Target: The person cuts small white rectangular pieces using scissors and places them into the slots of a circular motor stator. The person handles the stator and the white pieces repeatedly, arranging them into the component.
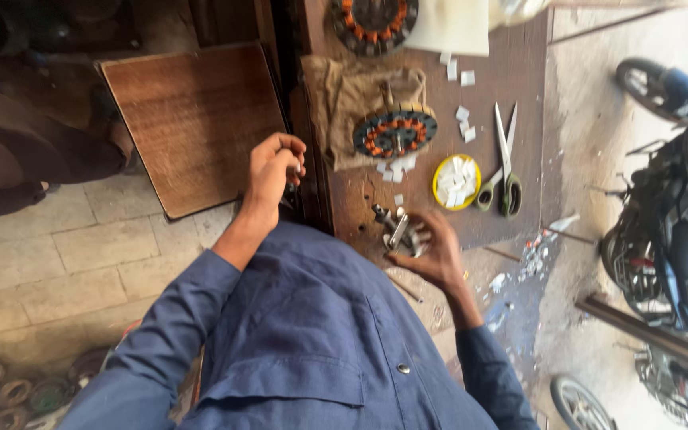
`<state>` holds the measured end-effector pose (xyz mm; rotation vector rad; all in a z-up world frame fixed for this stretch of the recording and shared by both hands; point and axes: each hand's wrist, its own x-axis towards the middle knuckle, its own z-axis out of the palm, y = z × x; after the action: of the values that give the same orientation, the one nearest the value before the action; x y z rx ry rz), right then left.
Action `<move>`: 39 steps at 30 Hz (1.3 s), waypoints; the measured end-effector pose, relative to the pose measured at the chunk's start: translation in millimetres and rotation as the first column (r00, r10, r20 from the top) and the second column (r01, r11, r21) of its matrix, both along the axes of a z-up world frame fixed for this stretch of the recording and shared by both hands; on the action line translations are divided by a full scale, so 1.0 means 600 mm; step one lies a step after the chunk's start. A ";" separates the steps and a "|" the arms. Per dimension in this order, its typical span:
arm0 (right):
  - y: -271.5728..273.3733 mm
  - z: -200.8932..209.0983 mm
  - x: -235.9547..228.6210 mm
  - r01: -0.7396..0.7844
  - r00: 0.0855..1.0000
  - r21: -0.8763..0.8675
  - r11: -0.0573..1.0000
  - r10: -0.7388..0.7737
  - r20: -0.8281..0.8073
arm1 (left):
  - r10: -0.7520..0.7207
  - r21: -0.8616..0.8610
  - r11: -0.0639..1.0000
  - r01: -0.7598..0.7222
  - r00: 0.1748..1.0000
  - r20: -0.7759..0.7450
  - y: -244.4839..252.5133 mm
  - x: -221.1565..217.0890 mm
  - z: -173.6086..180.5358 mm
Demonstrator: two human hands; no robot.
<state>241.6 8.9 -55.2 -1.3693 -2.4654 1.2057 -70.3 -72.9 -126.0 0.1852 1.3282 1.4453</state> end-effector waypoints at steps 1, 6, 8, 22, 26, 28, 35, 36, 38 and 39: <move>-0.005 -0.007 -0.003 0.050 0.998 -0.174 0.983 -0.055 -0.025 | 0.007 0.006 1.000 -0.007 1.000 0.008 -0.002 -0.002 -0.001; -0.015 0.021 -0.055 -0.020 0.901 -0.777 0.629 -0.325 -0.287 | 0.046 -0.015 0.999 -0.046 0.999 0.009 -0.009 -0.012 -0.007; 0.015 0.055 -0.094 -0.140 0.897 -0.693 0.707 -0.207 -0.391 | 0.097 0.002 0.995 -0.097 0.995 0.027 -0.015 -0.018 -0.008; 0.540 0.072 -0.621 -0.236 0.968 0.371 0.898 0.183 0.172 | 0.346 0.092 0.933 -0.347 0.938 0.030 -0.049 -0.045 0.067; 0.597 -0.024 -0.638 -0.285 0.947 0.409 0.867 0.188 0.261 | 0.345 0.130 0.930 -0.343 0.939 0.007 -0.052 -0.041 0.120; 0.615 -0.041 -0.644 -0.348 0.933 0.475 0.808 0.249 0.260 | 0.344 0.180 0.926 -0.332 0.938 -0.044 -0.038 -0.051 0.159; 0.433 0.058 -0.520 -0.312 0.939 0.300 0.902 0.243 0.245 | 0.314 0.319 0.919 -0.232 0.919 -0.236 -0.003 -0.040 0.187; 0.379 0.090 -0.480 -0.205 0.957 0.148 0.967 0.166 0.239 | 0.289 0.306 0.929 -0.211 0.927 -0.239 0.004 -0.041 0.189; 0.283 0.143 -0.374 -0.482 0.737 0.480 0.733 0.635 -0.231 | 0.214 0.296 0.946 -0.130 0.939 -0.268 0.035 -0.039 0.198; 0.228 0.152 -0.324 -0.345 0.877 0.073 0.936 0.349 -0.330 | 0.158 0.260 0.962 -0.081 0.943 -0.293 0.040 -0.033 0.206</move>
<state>47.3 145.7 35.9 -0.6493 -2.5156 1.3521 -90.1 -48.9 -2.5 0.5216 1.4286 1.7375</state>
